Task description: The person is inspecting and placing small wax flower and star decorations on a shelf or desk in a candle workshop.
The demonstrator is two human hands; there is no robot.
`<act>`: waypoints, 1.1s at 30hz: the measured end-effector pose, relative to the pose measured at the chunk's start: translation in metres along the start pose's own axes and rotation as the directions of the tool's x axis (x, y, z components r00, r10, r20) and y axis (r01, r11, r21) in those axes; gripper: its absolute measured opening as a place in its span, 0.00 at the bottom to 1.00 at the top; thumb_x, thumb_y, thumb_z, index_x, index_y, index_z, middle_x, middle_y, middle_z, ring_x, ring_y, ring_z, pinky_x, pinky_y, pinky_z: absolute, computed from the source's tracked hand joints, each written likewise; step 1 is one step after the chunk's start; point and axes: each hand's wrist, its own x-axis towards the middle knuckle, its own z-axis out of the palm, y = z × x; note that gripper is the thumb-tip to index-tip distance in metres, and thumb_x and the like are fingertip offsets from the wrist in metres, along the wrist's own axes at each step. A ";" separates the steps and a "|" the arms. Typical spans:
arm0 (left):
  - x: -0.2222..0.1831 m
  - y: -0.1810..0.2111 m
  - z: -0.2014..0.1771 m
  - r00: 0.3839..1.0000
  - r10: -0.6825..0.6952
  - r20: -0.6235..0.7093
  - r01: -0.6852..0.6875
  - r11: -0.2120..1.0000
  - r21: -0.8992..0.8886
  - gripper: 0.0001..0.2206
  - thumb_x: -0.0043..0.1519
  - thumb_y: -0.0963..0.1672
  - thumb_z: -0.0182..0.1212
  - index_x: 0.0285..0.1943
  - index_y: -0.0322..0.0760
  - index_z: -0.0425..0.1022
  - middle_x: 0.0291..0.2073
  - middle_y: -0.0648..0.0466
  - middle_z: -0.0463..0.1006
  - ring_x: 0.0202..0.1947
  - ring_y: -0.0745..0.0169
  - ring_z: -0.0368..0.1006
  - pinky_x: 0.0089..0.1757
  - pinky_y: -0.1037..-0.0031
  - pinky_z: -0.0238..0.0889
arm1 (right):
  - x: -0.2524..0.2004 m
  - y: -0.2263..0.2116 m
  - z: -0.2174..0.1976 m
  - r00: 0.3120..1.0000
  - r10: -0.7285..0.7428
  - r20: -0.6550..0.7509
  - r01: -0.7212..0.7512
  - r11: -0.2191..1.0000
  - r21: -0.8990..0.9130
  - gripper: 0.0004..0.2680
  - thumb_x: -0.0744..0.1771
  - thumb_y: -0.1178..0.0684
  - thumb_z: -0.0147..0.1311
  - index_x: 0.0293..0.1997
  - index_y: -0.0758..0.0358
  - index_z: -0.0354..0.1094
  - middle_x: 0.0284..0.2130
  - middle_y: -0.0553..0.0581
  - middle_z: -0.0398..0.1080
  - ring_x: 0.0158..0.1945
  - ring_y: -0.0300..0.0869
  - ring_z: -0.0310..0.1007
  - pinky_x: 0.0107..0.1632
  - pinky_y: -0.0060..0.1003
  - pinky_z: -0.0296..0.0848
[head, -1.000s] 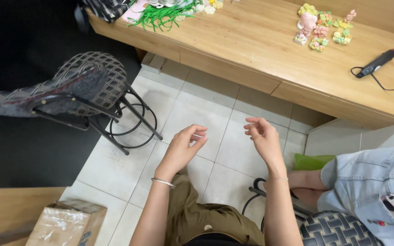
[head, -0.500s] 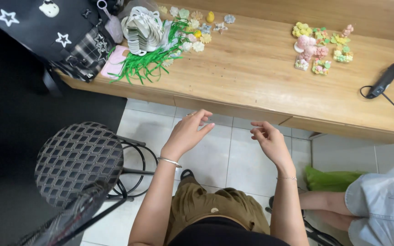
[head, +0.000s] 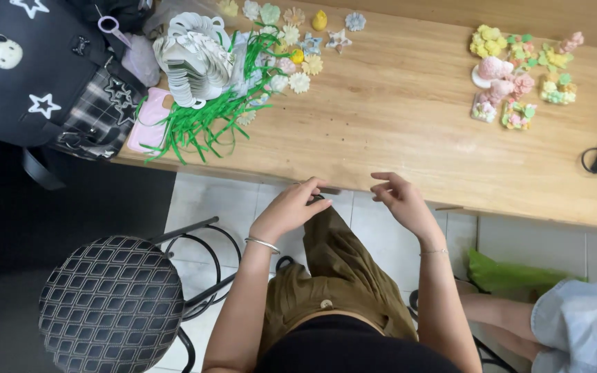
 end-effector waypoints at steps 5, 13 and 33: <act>0.066 -0.038 -0.022 0.989 0.006 -0.147 0.021 0.983 0.184 0.19 0.62 0.50 0.63 0.57 0.36 0.71 0.50 0.43 0.80 0.53 0.45 0.75 0.50 0.60 0.68 | 0.124 0.023 0.001 0.998 -0.035 0.044 0.024 0.973 0.229 0.12 0.68 0.59 0.48 0.58 0.65 0.68 0.42 0.57 0.79 0.41 0.37 0.80 0.43 0.32 0.76; 0.110 -0.036 -0.045 0.968 -0.125 -0.218 0.171 0.963 0.209 0.20 0.64 0.52 0.60 0.59 0.38 0.70 0.50 0.41 0.79 0.52 0.39 0.74 0.49 0.56 0.67 | 0.270 0.011 0.032 0.996 -0.064 0.065 0.065 0.998 -0.001 0.17 0.65 0.51 0.64 0.57 0.66 0.68 0.40 0.61 0.79 0.40 0.42 0.79 0.43 0.35 0.76; 0.114 -0.039 -0.125 0.952 -0.295 -0.080 0.305 0.896 0.324 0.25 0.62 0.52 0.59 0.65 0.38 0.66 0.52 0.39 0.76 0.51 0.36 0.73 0.49 0.54 0.66 | 0.373 -0.010 0.150 0.957 -0.046 -0.285 -0.104 0.865 -0.490 0.30 0.58 0.36 0.70 0.59 0.63 0.61 0.54 0.65 0.63 0.56 0.60 0.70 0.48 0.53 0.77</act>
